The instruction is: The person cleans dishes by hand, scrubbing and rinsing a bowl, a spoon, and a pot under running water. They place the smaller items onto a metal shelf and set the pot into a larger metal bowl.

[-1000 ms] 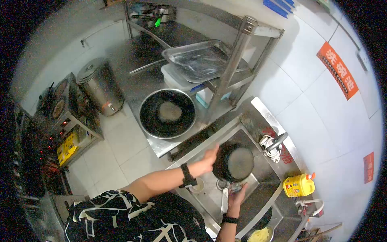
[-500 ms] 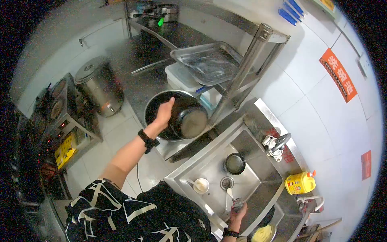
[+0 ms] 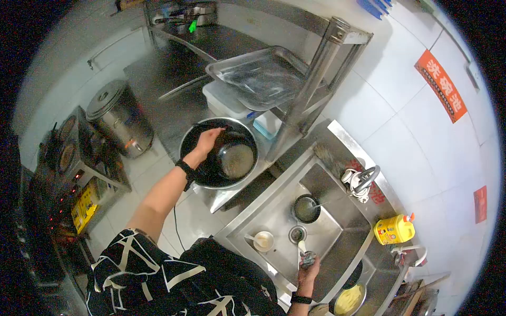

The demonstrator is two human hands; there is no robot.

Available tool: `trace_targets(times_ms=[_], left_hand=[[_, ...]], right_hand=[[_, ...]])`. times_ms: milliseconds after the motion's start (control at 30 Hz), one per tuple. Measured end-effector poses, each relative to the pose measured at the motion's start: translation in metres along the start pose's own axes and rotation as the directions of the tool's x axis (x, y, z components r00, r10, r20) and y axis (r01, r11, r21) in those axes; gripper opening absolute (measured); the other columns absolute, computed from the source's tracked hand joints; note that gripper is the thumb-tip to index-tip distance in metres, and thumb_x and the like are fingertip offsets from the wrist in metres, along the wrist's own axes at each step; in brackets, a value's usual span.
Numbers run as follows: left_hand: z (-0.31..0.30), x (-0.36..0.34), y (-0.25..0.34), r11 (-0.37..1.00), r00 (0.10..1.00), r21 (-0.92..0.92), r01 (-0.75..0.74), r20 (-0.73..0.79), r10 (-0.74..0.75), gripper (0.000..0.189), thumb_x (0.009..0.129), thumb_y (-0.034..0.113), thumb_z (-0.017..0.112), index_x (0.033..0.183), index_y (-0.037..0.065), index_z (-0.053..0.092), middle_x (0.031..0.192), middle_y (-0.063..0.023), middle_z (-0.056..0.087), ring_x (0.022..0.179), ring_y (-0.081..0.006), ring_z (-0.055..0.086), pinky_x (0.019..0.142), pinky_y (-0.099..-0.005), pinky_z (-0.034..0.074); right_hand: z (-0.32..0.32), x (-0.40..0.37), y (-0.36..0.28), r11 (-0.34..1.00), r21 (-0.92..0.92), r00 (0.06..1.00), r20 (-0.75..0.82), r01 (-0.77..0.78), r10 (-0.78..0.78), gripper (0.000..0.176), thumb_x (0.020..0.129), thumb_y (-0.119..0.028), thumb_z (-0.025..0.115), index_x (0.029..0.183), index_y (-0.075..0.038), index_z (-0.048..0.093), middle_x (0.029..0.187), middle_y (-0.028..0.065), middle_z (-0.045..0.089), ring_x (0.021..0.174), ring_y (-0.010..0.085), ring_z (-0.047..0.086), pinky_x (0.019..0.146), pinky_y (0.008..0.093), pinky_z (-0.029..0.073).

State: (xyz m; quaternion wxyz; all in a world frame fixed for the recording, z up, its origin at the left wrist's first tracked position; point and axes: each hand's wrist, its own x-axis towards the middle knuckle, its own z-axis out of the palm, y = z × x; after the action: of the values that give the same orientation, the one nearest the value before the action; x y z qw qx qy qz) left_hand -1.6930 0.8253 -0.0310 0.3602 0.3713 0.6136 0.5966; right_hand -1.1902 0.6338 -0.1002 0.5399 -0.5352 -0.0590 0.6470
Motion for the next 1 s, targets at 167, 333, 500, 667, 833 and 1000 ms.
trace_targets(times_ms=[167, 333, 500, 667, 833, 1000], left_hand=[[0.001, -0.003, -0.009, 0.969, 0.999, 0.247, -0.030, 0.026, 0.024, 0.026, 0.087, 0.021, 0.046, 0.096, 0.002, 0.060, 0.087, -0.0111, 0.062, 0.078, -0.0192, 0.056, 0.073, -0.0286, 0.042], [-0.003, -0.019, -0.028, 0.844, 0.919, 0.403, -0.354, -0.020, 0.394, 0.030, 0.084, 0.017, 0.047, 0.110, 0.003, 0.051, 0.093, -0.0224, 0.057, 0.085, -0.0334, 0.055, 0.077, -0.0359, 0.042], [-0.012, -0.040, -0.033, 0.853, 0.952, 0.474, -0.220, -0.087, 0.293, 0.045, 0.082, 0.014, 0.050, 0.122, -0.001, 0.039, 0.121, -0.0189, 0.044, 0.113, -0.0283, 0.041, 0.097, -0.0333, 0.029], [-0.015, -0.033, -0.027, 0.932, 0.988, 0.329, -0.152, 0.058, 0.140, 0.046, 0.088, 0.016, 0.042, 0.131, 0.006, 0.029, 0.132, -0.0131, 0.034, 0.119, -0.0228, 0.035, 0.098, -0.0297, 0.026], [-0.005, -0.035, -0.016, 0.791, 0.986, 0.596, -0.137, 0.008, 0.164, 0.046, 0.090, 0.025, 0.040, 0.132, 0.009, 0.029, 0.128, -0.0078, 0.039, 0.104, -0.0163, 0.043, 0.092, -0.0259, 0.029], [-0.020, -0.072, -0.026, 0.800, 0.946, 0.587, -0.127, -0.171, 0.276, 0.044, 0.089, 0.016, 0.044, 0.129, 0.004, 0.031, 0.115, -0.0127, 0.047, 0.104, -0.0187, 0.045, 0.092, -0.0300, 0.033]], right_hand=[[-0.007, 0.009, 0.003, 1.000, 0.000, 0.998, -0.068, -0.012, 0.012, 0.026, 0.085, -0.030, 0.040, 0.085, -0.007, 0.054, 0.070, 0.0037, 0.055, 0.058, 0.0153, 0.054, 0.043, 0.0223, 0.042], [-0.015, 0.031, 0.005, 0.999, -0.008, 0.999, 0.018, -0.040, 0.040, 0.026, 0.086, -0.030, 0.040, 0.088, -0.008, 0.054, 0.071, 0.0040, 0.056, 0.058, 0.0144, 0.054, 0.044, 0.0222, 0.044], [-0.014, 0.056, -0.008, 0.995, -0.081, 0.997, -0.052, -0.057, 0.053, 0.023, 0.086, -0.028, 0.042, 0.090, -0.008, 0.054, 0.076, 0.0048, 0.058, 0.063, 0.0170, 0.057, 0.046, 0.0240, 0.045], [-0.014, 0.115, -0.047, 0.913, -0.407, 1.000, 0.005, -0.020, 0.025, 0.023, 0.086, -0.029, 0.044, 0.092, -0.008, 0.053, 0.076, 0.0043, 0.059, 0.067, 0.0155, 0.059, 0.046, 0.0243, 0.045], [-0.030, 0.210, -0.030, 0.498, -0.813, 0.953, 0.277, 0.302, -0.126, 0.022, 0.084, -0.027, 0.052, 0.090, -0.005, 0.055, 0.079, 0.0060, 0.061, 0.067, 0.0180, 0.059, 0.056, 0.0270, 0.047], [-0.021, 0.284, 0.029, -0.350, -0.702, 0.678, 0.704, 0.620, -0.210, 0.049, 0.059, -0.019, 0.074, 0.098, -0.004, 0.050, 0.106, 0.0178, 0.044, 0.099, 0.0337, 0.043, 0.082, 0.0389, 0.040]])
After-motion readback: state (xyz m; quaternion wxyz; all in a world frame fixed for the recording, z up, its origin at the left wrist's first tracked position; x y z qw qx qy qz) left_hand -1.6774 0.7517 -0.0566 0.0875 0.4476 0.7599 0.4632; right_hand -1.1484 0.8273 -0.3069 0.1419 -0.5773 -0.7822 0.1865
